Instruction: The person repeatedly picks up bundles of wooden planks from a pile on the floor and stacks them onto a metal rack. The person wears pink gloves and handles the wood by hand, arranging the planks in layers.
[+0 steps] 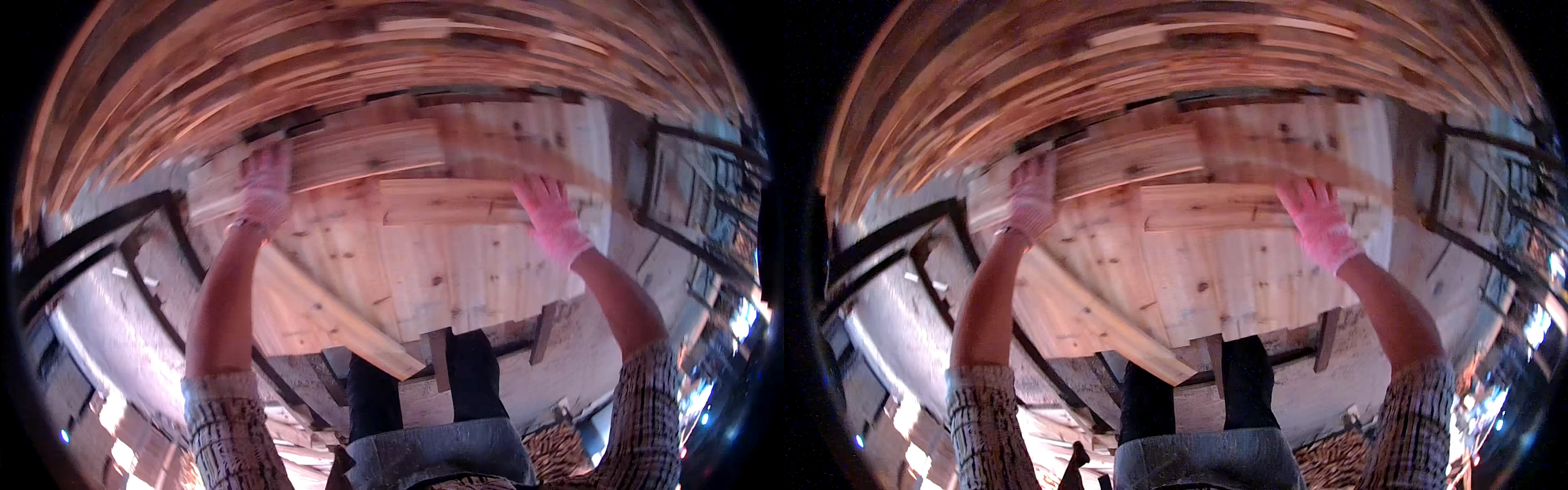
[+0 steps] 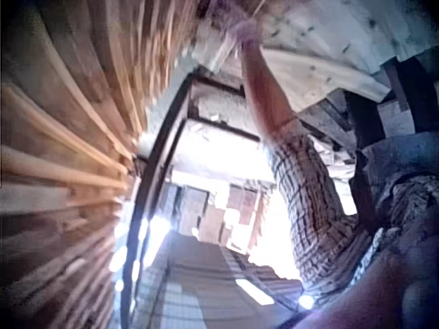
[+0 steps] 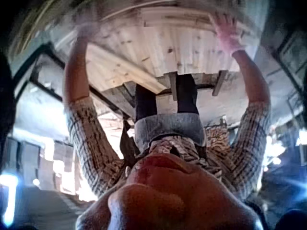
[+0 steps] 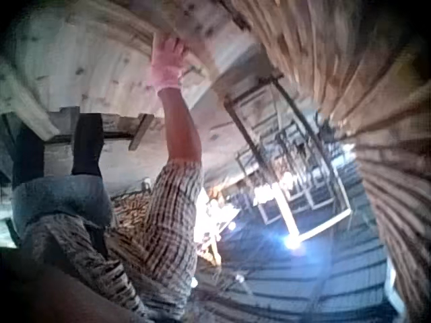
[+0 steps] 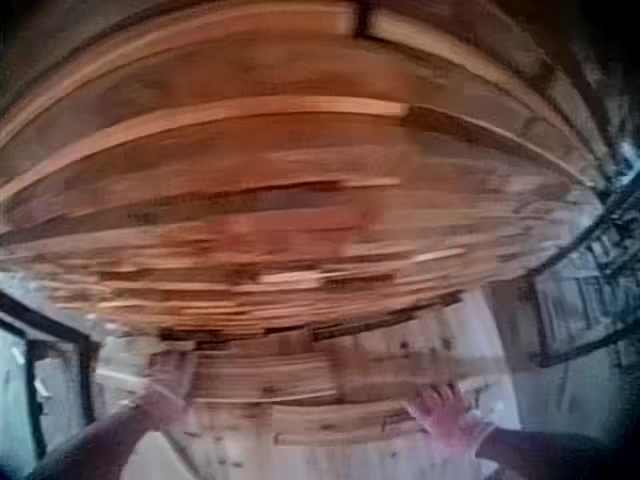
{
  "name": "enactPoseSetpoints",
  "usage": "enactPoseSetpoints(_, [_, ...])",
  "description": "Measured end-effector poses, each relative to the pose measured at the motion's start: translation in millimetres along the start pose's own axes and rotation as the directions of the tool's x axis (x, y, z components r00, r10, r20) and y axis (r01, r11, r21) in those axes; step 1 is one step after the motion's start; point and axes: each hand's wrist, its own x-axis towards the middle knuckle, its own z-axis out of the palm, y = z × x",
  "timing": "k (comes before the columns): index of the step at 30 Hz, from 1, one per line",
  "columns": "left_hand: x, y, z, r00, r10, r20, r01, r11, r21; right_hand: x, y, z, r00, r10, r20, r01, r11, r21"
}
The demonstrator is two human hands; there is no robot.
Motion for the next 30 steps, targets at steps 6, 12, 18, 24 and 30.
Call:
enactPoseSetpoints(6, [3.0,1.7,5.1,0.994,-0.096,0.057,0.100,0.991,-0.083,12.8,95.1,-16.7,0.998,0.043,0.041,-0.031,0.966,-0.258])
enactPoseSetpoints(12, [9.8,-1.9,6.7,0.987,-0.150,0.057,0.149,0.988,0.027,39.7,145.4,-8.7,0.996,0.090,0.000,-0.089,0.982,-0.168])
enactPoseSetpoints(18, [15.7,-3.4,14.8,0.988,-0.128,-0.091,0.130,0.991,0.026,78.9,137.3,-12.6,0.988,0.153,-0.023,-0.155,0.975,-0.157])
enactPoseSetpoints(24, [7.3,-2.7,11.4,0.952,-0.206,-0.226,0.212,0.977,0.002,119.0,111.4,-2.0,0.935,0.351,-0.051,-0.350,0.891,-0.288])
enactPoseSetpoints(30, [-143.7,68.7,27.3,0.673,-0.731,0.110,0.685,0.561,-0.464,48.9,-93.1,36.2,0.958,0.183,-0.221,-0.134,0.966,0.222])
